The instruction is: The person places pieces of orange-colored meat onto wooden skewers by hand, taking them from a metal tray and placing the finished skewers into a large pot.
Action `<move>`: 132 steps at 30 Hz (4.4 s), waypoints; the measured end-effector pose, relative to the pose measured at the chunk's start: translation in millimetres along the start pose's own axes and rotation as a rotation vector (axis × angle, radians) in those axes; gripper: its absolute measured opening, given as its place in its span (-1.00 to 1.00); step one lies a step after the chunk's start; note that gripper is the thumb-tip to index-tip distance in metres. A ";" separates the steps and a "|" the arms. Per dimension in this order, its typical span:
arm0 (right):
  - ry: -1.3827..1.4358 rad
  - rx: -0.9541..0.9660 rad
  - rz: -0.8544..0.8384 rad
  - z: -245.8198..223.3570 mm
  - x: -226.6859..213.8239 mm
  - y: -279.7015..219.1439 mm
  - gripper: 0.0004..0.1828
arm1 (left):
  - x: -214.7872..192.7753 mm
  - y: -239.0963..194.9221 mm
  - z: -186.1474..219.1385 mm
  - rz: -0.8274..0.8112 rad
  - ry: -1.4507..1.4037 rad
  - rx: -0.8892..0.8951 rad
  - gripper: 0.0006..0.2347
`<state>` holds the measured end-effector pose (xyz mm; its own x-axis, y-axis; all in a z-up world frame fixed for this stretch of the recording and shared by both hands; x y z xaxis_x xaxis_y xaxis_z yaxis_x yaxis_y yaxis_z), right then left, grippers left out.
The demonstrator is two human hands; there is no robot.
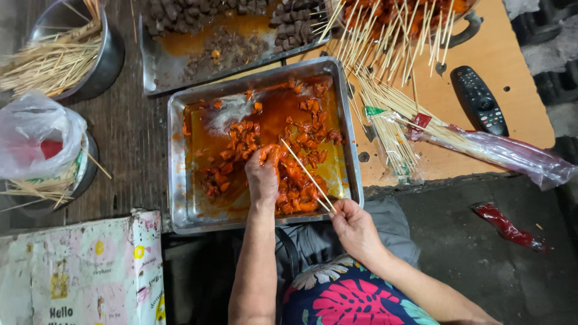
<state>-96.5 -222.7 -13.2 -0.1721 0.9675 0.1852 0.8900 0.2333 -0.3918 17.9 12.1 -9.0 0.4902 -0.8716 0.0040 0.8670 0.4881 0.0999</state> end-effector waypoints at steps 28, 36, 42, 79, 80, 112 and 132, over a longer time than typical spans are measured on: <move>-0.043 0.245 -0.008 -17.9 12.3 6.1 -0.90 | 1.5 -0.7 -56.3 0.101 -0.582 -0.283 -0.69; -0.024 0.009 0.088 18.3 22.9 16.8 -0.86 | 20.5 3.9 -49.0 0.094 -0.547 -0.145 -0.87; -0.004 -0.023 0.071 16.5 26.8 14.7 -0.89 | 21.8 1.4 -49.0 0.042 -0.480 -0.071 -0.85; -0.146 -0.100 0.041 -15.0 7.0 -7.2 -0.93 | 35.9 -49.7 17.6 -0.052 -0.497 -0.207 -0.67; -0.089 -0.087 0.058 -20.2 5.2 -5.0 -0.95 | 36.6 -43.5 26.7 -0.078 -0.479 -0.219 -0.58; -0.671 -0.815 1.023 -212.0 -200.9 279.8 -0.92 | -19.9 -47.4 14.4 -0.200 0.256 0.313 -0.75; -0.280 -0.099 0.305 -124.0 -96.3 20.3 -0.78 | -106.2 -9.8 83.4 -0.511 1.187 -0.387 -0.37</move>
<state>-9.5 -323.1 72.8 0.0096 0.9830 -0.1833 0.9518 -0.0652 -0.2996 -50.2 96.0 72.6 -0.2827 -0.4887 -0.8254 0.8470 0.2767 -0.4539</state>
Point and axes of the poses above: each hand's wrist, its own y-axis towards the middle knuckle, its own x-axis out of the palm, z = x × y, the point moved 2 cm from there along y, towards the middle knuckle, and after that the axes turned 11 degrees about x, right-handed, at the moved point
